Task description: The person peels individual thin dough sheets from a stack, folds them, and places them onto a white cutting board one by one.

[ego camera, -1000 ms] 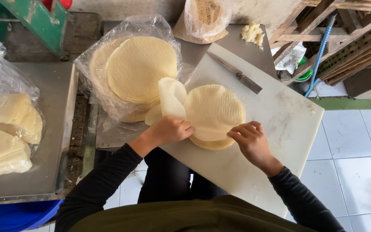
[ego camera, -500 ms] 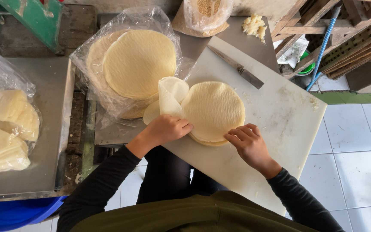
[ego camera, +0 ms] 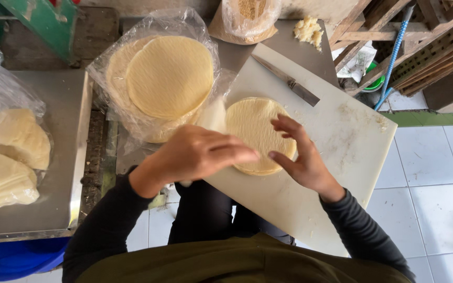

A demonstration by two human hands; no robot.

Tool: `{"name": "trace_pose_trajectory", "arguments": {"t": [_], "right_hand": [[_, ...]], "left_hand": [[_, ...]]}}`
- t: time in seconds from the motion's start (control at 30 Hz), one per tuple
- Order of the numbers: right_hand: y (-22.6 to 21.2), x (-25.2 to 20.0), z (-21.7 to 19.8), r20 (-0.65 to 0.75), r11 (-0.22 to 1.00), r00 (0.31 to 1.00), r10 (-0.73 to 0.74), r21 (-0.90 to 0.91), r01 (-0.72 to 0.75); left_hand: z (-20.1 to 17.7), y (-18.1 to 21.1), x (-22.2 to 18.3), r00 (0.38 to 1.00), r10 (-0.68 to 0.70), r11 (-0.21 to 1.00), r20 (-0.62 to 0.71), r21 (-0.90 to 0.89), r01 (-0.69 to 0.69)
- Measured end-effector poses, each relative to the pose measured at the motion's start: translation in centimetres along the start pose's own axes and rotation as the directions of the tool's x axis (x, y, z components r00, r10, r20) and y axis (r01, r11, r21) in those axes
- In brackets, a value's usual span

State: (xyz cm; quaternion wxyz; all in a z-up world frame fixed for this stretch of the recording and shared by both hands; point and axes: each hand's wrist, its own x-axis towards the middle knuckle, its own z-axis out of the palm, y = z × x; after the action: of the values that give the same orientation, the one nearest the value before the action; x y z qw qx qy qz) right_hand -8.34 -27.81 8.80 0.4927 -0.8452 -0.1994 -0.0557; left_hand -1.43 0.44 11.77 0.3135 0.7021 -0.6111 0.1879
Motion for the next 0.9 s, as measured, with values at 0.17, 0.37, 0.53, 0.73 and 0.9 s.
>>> {"name": "trace_pose_trajectory", "arguments": {"t": [0.17, 0.37, 0.53, 0.73, 0.9], "right_hand": [[-1.8, 2.5, 0.0, 0.346, 0.954, 0.925, 0.156, 0.19, -0.232], [-2.2, 3.2, -1.8, 0.092, 0.902, 0.991, 0.093, 0.414, -0.123], [-3.0, 2.7, -5.4, -0.125, 0.999, 0.992, -0.002, 0.032, 0.006], [-1.2, 2.3, -5.9, -0.15, 0.939, 0.969, 0.195, 0.315, -0.14], [4.7, 4.2, -4.5, -0.232, 0.969, 0.947, 0.224, 0.153, -0.192]], "left_hand": [[-0.1, 3.4, 4.8, 0.984, 0.178, 0.969, -0.03, -0.167, -0.18], [-1.5, 0.4, 5.9, 0.994, -0.108, 0.987, 0.01, -0.12, 0.109], [-1.3, -0.4, 4.6, 0.942, -0.308, 0.951, -0.132, -0.019, 0.308], [0.4, -0.6, 3.2, 0.845, -0.502, 0.828, -0.187, -0.387, 0.406], [4.9, -4.6, 1.6, 0.721, -0.684, 0.657, -0.106, -0.518, 0.547]]}}
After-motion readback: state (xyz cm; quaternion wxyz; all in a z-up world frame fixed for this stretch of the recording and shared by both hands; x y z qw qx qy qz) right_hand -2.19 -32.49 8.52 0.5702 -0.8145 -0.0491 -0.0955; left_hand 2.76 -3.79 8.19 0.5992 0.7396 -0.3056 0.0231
